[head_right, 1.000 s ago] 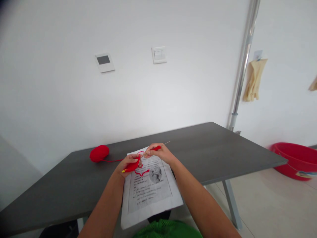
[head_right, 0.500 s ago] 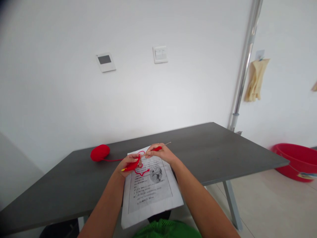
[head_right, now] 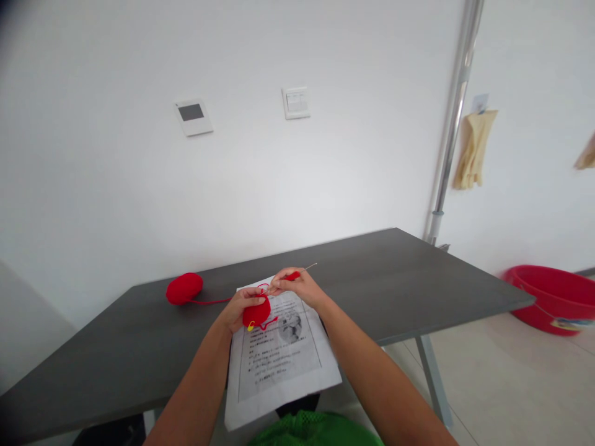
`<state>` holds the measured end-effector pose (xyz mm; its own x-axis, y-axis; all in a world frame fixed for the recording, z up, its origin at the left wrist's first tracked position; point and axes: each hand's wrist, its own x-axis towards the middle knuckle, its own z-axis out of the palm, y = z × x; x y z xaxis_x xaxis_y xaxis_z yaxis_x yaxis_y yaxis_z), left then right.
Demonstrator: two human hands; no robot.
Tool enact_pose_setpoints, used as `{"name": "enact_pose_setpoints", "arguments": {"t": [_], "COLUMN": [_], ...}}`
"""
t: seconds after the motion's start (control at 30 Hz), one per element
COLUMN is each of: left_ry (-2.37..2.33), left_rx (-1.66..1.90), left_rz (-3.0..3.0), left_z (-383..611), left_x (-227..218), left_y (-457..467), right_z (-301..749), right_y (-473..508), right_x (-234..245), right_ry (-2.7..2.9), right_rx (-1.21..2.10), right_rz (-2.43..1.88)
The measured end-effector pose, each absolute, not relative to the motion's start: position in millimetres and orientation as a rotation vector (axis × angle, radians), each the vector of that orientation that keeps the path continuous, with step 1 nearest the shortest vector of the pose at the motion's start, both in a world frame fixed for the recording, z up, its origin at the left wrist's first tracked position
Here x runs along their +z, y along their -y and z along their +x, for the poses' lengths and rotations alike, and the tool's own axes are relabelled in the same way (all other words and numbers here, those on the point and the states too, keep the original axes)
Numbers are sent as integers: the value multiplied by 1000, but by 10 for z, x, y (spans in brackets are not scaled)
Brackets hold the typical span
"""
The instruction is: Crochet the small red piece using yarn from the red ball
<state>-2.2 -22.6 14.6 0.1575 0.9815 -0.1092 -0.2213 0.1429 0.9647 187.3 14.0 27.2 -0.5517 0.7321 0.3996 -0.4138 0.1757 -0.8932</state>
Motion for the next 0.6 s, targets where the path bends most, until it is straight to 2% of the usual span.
{"name": "enact_pose_setpoints", "arguments": {"t": [0.37,0.6], "left_ry": [-1004,-1017], "left_rx": [1177,1188], "left_rz": [1050,1100], "left_z": [57,95], "left_x": [209,201], "left_y": [230,219], "right_z": [1792,1817], "right_y": [-145,-123], "right_x": [244,236], "right_ry": [1711,1864], "right_rx": [1120,1000], "right_rz": [-434,-385]}}
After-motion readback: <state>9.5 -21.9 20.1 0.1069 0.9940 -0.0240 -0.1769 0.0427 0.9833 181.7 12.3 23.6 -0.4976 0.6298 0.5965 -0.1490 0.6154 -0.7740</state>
